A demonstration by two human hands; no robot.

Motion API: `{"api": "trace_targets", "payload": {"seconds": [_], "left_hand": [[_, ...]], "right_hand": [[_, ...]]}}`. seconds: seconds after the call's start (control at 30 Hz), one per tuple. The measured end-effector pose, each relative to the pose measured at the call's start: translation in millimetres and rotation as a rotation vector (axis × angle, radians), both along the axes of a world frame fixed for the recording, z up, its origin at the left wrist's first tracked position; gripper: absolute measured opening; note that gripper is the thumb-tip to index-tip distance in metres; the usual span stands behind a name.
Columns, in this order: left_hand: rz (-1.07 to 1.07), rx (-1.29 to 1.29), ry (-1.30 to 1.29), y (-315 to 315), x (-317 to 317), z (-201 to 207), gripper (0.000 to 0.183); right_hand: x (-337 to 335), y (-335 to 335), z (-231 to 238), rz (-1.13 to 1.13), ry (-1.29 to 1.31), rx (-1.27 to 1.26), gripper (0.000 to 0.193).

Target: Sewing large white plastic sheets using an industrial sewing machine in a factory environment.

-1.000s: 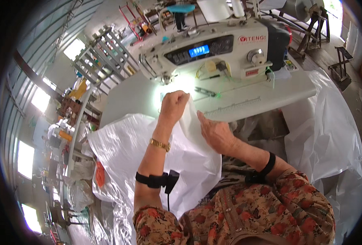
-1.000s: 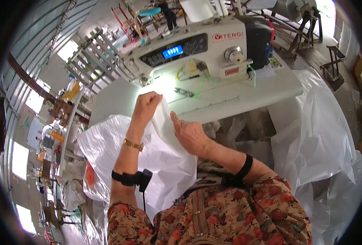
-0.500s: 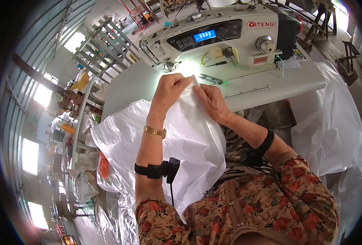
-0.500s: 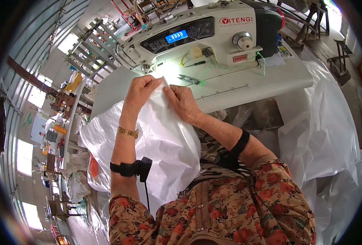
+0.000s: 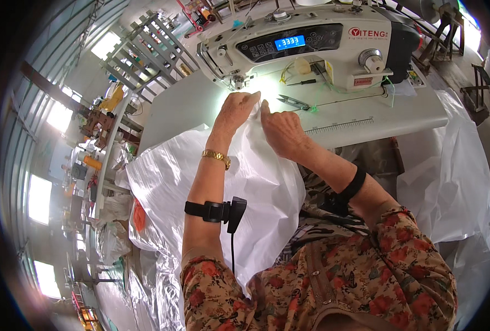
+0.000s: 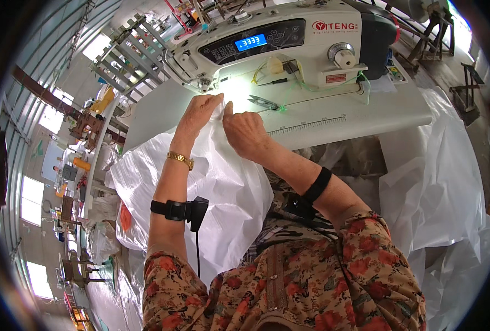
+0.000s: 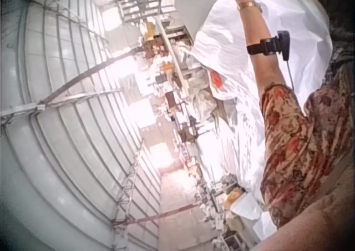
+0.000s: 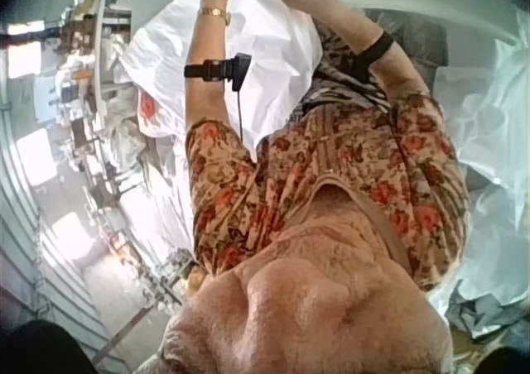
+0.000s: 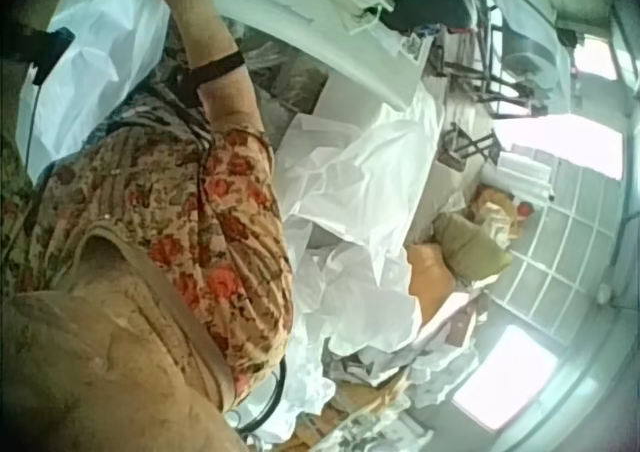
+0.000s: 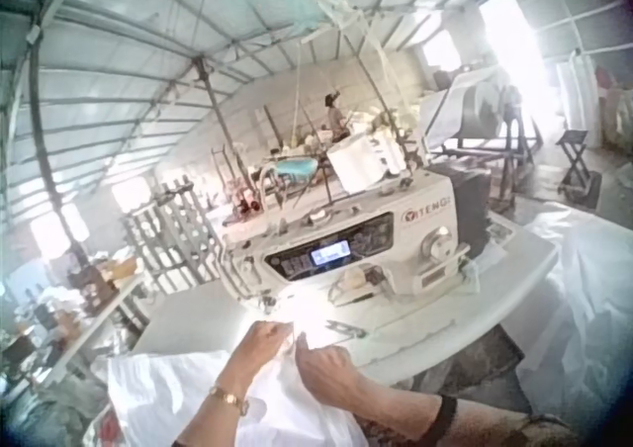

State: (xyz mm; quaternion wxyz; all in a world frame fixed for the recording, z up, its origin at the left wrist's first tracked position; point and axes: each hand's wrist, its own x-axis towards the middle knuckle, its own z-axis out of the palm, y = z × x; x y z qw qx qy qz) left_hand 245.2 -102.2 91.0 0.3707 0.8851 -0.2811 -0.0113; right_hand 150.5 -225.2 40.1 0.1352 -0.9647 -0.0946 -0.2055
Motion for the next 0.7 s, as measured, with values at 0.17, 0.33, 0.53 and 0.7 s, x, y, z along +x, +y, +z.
{"api": "trace_targets", "payload": {"seconds": [0.17, 0.33, 0.53, 0.7], "left_hand": [[-0.043, 0.132, -0.078, 13.1, 13.7, -14.4, 0.033], [-0.085, 0.230, -0.212, 35.7, 38.8, -24.5, 0.025], [0.057, 0.227, -0.115, 32.5, 57.3, -50.6, 0.019], [0.215, 0.127, -0.071, 26.3, 72.0, -78.2, 0.019]], "right_hand": [[8.8, 6.9, -19.8, 0.019, -0.018, 0.099, 0.054], [28.5, -10.9, -17.7, 0.237, -0.086, 0.528, 0.022], [82.7, -24.4, -44.8, 0.295, -0.194, 0.285, 0.016], [98.2, -24.4, -48.6, 0.379, -0.195, 0.185, 0.012]]}}
